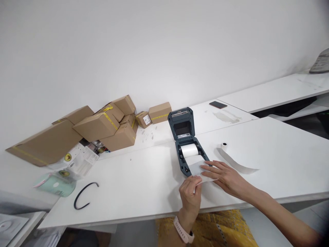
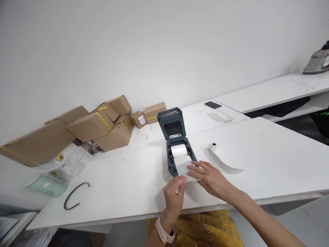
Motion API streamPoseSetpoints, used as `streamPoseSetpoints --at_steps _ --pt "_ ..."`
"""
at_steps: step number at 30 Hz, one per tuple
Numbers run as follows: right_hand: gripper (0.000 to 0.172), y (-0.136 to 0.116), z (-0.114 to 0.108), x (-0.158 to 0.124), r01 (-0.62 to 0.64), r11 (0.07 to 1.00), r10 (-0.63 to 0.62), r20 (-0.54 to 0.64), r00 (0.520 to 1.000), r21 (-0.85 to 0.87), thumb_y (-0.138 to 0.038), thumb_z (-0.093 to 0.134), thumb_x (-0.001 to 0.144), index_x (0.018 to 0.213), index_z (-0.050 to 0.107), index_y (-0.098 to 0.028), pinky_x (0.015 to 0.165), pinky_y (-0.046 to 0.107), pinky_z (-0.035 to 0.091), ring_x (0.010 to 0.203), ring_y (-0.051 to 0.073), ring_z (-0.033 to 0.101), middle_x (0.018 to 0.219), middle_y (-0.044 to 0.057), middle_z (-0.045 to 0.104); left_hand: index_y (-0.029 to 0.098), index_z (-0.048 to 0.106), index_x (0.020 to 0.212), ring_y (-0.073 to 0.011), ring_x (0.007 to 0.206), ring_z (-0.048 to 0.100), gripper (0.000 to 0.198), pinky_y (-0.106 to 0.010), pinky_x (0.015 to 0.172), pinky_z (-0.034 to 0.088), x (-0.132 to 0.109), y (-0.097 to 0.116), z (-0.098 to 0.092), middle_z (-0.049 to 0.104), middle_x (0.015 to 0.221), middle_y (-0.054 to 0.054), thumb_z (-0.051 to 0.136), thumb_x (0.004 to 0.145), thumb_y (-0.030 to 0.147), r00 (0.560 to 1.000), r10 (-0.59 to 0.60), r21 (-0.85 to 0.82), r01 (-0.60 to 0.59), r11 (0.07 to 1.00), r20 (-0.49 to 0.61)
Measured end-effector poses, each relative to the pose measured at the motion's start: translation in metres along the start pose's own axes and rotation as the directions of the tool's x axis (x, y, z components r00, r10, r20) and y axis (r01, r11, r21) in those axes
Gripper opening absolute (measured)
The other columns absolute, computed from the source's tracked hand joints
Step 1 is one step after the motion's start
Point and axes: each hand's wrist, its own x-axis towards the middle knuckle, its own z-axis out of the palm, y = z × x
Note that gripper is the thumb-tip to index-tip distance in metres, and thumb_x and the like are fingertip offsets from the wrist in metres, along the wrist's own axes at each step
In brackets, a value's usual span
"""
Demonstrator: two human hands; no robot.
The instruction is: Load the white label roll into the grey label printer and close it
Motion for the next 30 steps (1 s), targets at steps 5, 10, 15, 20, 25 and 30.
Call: streamPoseSetpoints --at_steps 5,10,15,20,25,30 --pt "0.039 0.001 -0.007 0.004 0.011 1.000 -0.010 0.027 1.000 -0.014 -0.017 0.044 0.094 0.125 0.063 -0.031 0.101 0.048 0.047 0.131 0.026 0.050 0.140 -0.002 0.056 0.024 0.072 0.095 -0.0165 0.087 0.073 0.019 -0.029 0.080 0.060 0.003 0.003 -0.001 0.077 0.090 -0.003 0.054 0.091 0.017 0.998 -0.054 -0.052 0.055 0.997 0.017" --pt "0.039 0.004 -0.016 0.007 0.025 1.000 -0.026 0.048 0.999 0.008 -0.018 0.046 0.092 0.123 0.065 -0.032 0.099 0.048 0.049 0.129 0.027 0.052 0.137 -0.002 0.059 0.022 0.072 0.095 -0.0161 0.083 0.073 0.017 -0.028 0.079 0.060 0.006 0.007 0.001 0.077 0.090 -0.003 0.057 0.090 0.016 0.996 -0.084 -0.085 0.085 0.993 0.015" --pt "0.038 0.000 -0.013 0.005 0.039 0.999 -0.039 0.035 0.999 0.011 -0.018 0.048 0.093 0.125 0.063 -0.029 0.099 0.047 0.049 0.129 0.025 0.051 0.137 0.000 0.059 0.020 0.071 0.096 -0.0164 0.084 0.073 0.018 -0.028 0.077 0.061 0.003 0.007 -0.004 0.077 0.092 -0.004 0.055 0.090 0.014 1.000 -0.025 -0.069 0.024 0.997 -0.012" --pt "0.052 -0.011 0.004 -0.003 0.041 0.999 -0.040 -0.044 0.998 0.033 -0.009 0.048 0.088 0.135 0.055 -0.030 0.102 0.045 0.046 0.129 0.022 0.052 0.140 0.001 0.057 0.021 0.070 0.096 -0.0177 0.091 0.073 0.019 -0.031 0.082 0.061 -0.003 0.001 -0.011 0.077 0.093 -0.004 0.055 0.089 0.010 0.997 0.077 -0.008 -0.077 0.997 -0.027" --pt "0.073 -0.014 0.021 -0.016 0.039 0.999 -0.039 -0.099 0.994 -0.002 0.000 0.046 0.076 0.142 0.047 -0.030 0.109 0.047 0.038 0.137 0.022 0.042 0.146 0.001 0.050 0.021 0.068 0.097 -0.0189 0.098 0.072 0.021 -0.034 0.086 0.060 -0.008 -0.004 -0.012 0.077 0.095 -0.004 0.052 0.090 0.009 0.991 0.133 0.023 -0.134 0.991 0.025" --pt "0.076 -0.017 0.024 -0.024 0.026 1.000 -0.027 -0.070 0.997 -0.013 -0.001 0.047 0.073 0.144 0.044 -0.030 0.110 0.047 0.036 0.142 0.022 0.035 0.151 0.001 0.043 0.022 0.068 0.102 -0.0214 0.100 0.071 0.020 -0.038 0.089 0.059 -0.008 -0.001 -0.021 0.076 0.096 -0.006 0.049 0.095 0.026 0.975 0.207 0.015 -0.209 0.978 0.079"
